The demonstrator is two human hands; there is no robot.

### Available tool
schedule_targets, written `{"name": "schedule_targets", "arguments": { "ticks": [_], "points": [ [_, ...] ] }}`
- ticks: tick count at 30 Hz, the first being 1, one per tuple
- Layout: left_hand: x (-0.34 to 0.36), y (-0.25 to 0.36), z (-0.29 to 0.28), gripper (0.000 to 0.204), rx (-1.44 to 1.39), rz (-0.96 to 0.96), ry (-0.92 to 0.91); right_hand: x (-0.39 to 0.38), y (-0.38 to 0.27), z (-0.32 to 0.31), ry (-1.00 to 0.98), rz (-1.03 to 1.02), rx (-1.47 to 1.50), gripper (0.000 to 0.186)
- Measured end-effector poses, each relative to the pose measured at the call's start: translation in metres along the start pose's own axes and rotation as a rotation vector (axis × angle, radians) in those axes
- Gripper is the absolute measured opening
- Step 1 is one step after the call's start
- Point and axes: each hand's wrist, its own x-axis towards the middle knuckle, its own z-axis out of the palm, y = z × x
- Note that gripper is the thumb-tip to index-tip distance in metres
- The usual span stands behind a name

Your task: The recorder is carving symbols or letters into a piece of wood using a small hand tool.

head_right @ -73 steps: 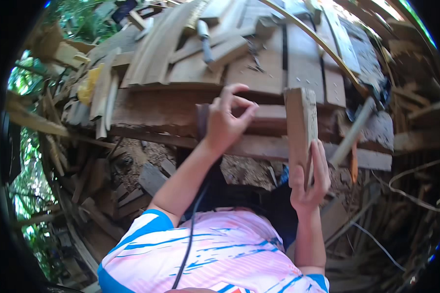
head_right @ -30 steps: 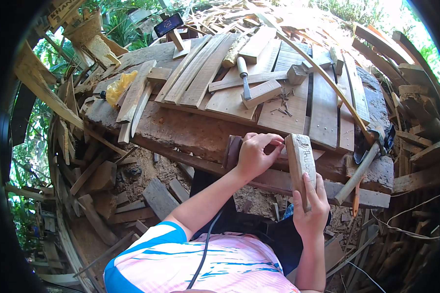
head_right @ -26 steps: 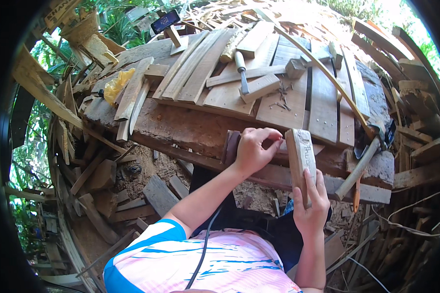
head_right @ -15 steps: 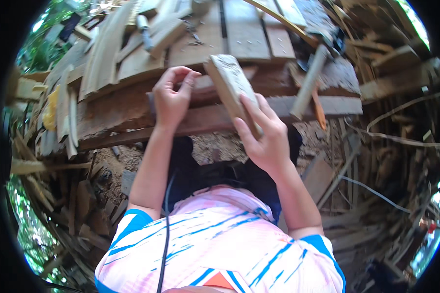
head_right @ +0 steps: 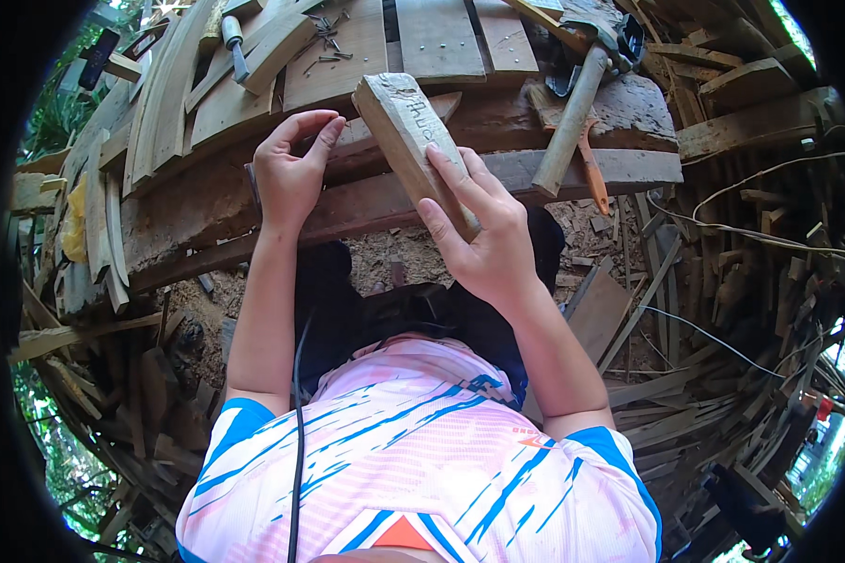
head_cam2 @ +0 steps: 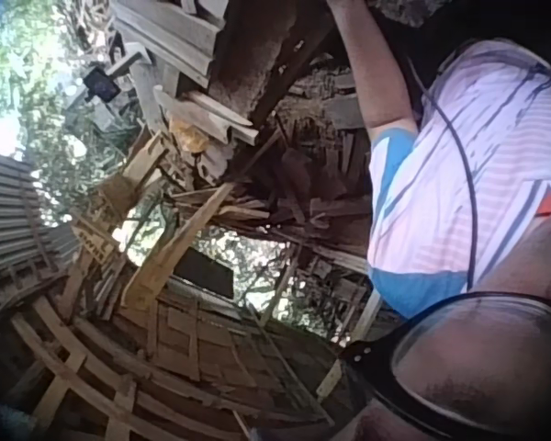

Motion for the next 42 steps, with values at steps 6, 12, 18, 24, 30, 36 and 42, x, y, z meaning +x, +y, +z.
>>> {"name": "schedule_targets", "arguments": {
  "ticks": [6,12,18,24,30,36,42],
  "points": [
    [0.0006,-0.0043,-0.0004,0.014,0.011,-0.001,-0.017,0.0003,0.0006,0.0012,0.001,0.003,0.009,0.052],
    [0.0009,-0.0034,-0.0001,0.014,0.018,0.006,-0.019,0.0,0.0014,0.0014,-0.003,0.003,-0.003,0.052],
    [0.0009,-0.0039,-0.0009,0.017,0.052,0.0,-0.046,0.0008,0.001,0.0007,-0.006,-0.002,-0.009,0.053],
    [0.0009,-0.0038,-0.0005,0.017,0.078,0.029,-0.041,0.0,0.0034,0.0016,0.0,-0.011,0.002,0.053],
    [0.0008,-0.004,-0.0004,0.017,0.074,0.027,-0.041,-0.0006,0.0029,0.001,-0.002,-0.002,-0.004,0.053],
    [0.0004,-0.0055,-0.0008,0.017,0.083,0.049,-0.044,-0.0001,0.0041,0.0003,0.002,-0.012,-0.035,0.052],
    [0.001,-0.0046,-0.0002,0.016,0.083,0.028,-0.043,0.0012,0.0004,-0.0001,0.0,0.003,-0.006,0.052]
  ]
}}
